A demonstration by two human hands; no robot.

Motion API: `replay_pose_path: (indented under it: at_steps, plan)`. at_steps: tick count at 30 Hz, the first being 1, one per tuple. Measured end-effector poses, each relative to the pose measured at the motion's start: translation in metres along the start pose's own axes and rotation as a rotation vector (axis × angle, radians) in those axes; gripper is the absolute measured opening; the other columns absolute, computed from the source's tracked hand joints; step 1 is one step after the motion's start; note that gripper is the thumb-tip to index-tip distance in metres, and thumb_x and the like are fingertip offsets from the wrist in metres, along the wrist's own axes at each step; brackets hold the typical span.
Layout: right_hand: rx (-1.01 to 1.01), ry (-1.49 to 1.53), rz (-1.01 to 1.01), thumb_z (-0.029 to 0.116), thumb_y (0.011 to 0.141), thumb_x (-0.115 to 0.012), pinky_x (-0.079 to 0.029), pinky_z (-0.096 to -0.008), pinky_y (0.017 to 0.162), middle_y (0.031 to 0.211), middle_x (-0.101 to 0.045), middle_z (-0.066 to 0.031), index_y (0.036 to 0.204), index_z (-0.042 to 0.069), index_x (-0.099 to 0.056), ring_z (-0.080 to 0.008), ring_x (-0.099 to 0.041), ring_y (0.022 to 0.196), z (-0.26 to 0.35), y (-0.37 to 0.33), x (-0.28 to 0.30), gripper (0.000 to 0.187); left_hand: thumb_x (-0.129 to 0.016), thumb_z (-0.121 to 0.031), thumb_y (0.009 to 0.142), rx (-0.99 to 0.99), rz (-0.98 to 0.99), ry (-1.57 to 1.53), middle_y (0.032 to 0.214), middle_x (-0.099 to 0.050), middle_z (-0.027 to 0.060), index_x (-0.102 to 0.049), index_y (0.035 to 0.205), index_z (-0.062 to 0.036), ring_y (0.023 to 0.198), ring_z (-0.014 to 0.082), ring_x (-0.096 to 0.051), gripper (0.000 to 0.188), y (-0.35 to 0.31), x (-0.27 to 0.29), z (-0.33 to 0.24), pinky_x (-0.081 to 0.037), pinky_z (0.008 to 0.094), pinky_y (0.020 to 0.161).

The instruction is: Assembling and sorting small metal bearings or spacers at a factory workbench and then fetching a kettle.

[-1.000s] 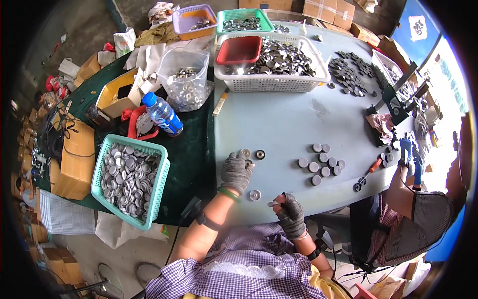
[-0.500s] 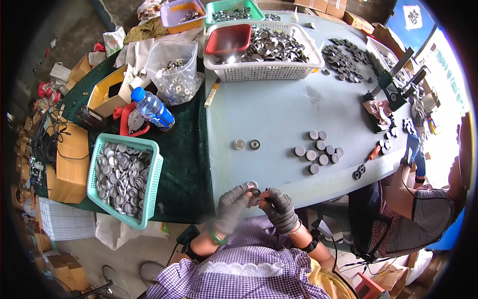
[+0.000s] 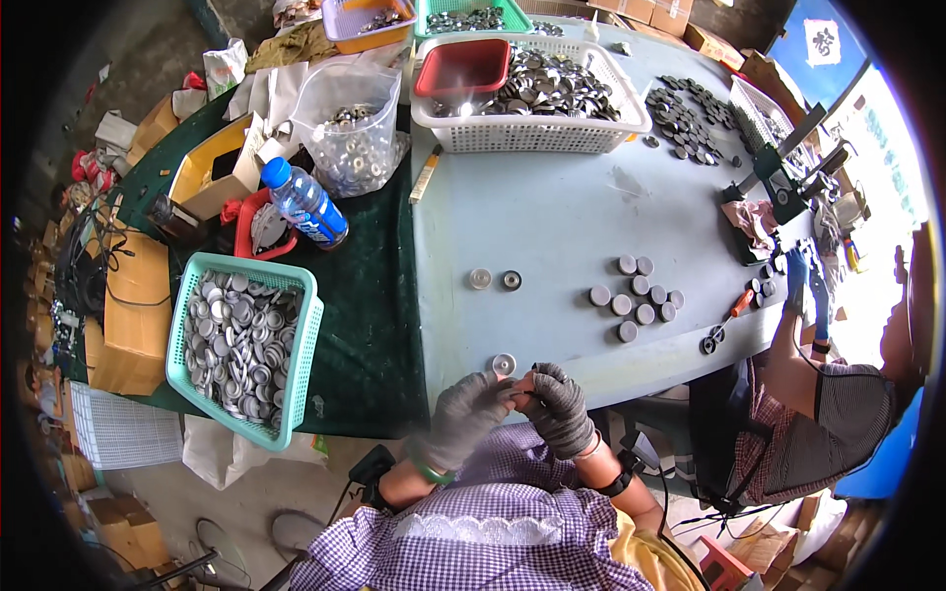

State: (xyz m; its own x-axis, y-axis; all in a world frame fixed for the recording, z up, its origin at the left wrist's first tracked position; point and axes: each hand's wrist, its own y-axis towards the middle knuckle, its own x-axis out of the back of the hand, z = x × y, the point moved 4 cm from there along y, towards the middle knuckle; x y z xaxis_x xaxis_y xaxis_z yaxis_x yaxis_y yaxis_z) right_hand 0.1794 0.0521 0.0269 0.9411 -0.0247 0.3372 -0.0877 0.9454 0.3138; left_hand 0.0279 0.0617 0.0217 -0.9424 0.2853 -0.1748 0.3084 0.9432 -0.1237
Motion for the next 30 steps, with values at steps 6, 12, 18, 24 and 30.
replay_pose_path:
  at_steps: [6,12,18,24,30]
  plan:
    - [-0.034,0.037,-0.015,0.003,0.073,-0.073,-0.048,-0.0348,0.062,0.086,-0.057,-0.0125,0.102,0.006,-0.061,-0.0272,-0.057,0.071,-0.011,-0.011,-0.004,0.031,-0.067,0.001,0.082,-0.015,0.019,0.182,0.103,-0.066,0.0093,-0.059,0.110,0.0015,0.095,0.0139,-0.062,0.029,-0.002,0.006,0.008,-0.051,0.0267,0.083]
    - [0.045,0.014,0.047,0.001,0.074,-0.072,-0.049,-0.0341,0.064,0.094,-0.059,-0.0145,0.105,0.002,-0.057,-0.0284,-0.060,0.074,-0.007,-0.007,-0.007,0.035,-0.071,-0.004,0.080,-0.283,0.011,0.322,0.091,-0.064,0.0077,-0.061,0.104,-0.0005,0.084,0.0159,-0.062,0.027,-0.001,0.008,-0.003,-0.051,0.0275,0.076]
    - [0.044,0.060,0.090,0.002,0.079,-0.067,-0.049,-0.0366,0.065,0.089,-0.060,-0.0142,0.105,0.002,-0.057,-0.0303,-0.061,0.074,0.000,-0.005,-0.010,0.028,-0.072,-0.008,0.079,-0.340,-0.026,0.416,0.086,-0.062,0.0079,-0.062,0.101,-0.0008,0.078,0.0170,-0.061,0.025,-0.005,0.009,-0.003,-0.050,0.0287,0.070]
    - [-0.039,0.105,0.068,0.004,0.084,-0.062,-0.048,-0.0387,0.064,0.084,-0.059,-0.0148,0.102,0.001,-0.056,-0.0329,-0.059,0.072,-0.012,-0.021,-0.018,0.019,-0.072,-0.009,0.080,-0.309,-0.030,0.427,0.085,-0.063,0.0079,-0.062,0.099,-0.0005,0.074,0.0162,-0.060,0.024,-0.007,0.007,-0.004,-0.049,0.0280,0.068]
    - [-0.083,0.148,0.070,0.002,0.081,-0.062,-0.047,-0.0403,0.063,0.085,-0.057,-0.0172,0.103,0.001,-0.054,-0.0347,-0.057,0.071,-0.013,-0.027,-0.022,0.023,-0.072,-0.011,0.080,-0.240,-0.003,0.374,0.083,-0.062,0.0076,-0.063,0.097,-0.0004,0.073,0.0164,-0.060,0.023,-0.011,0.008,0.000,-0.049,0.0280,0.067]
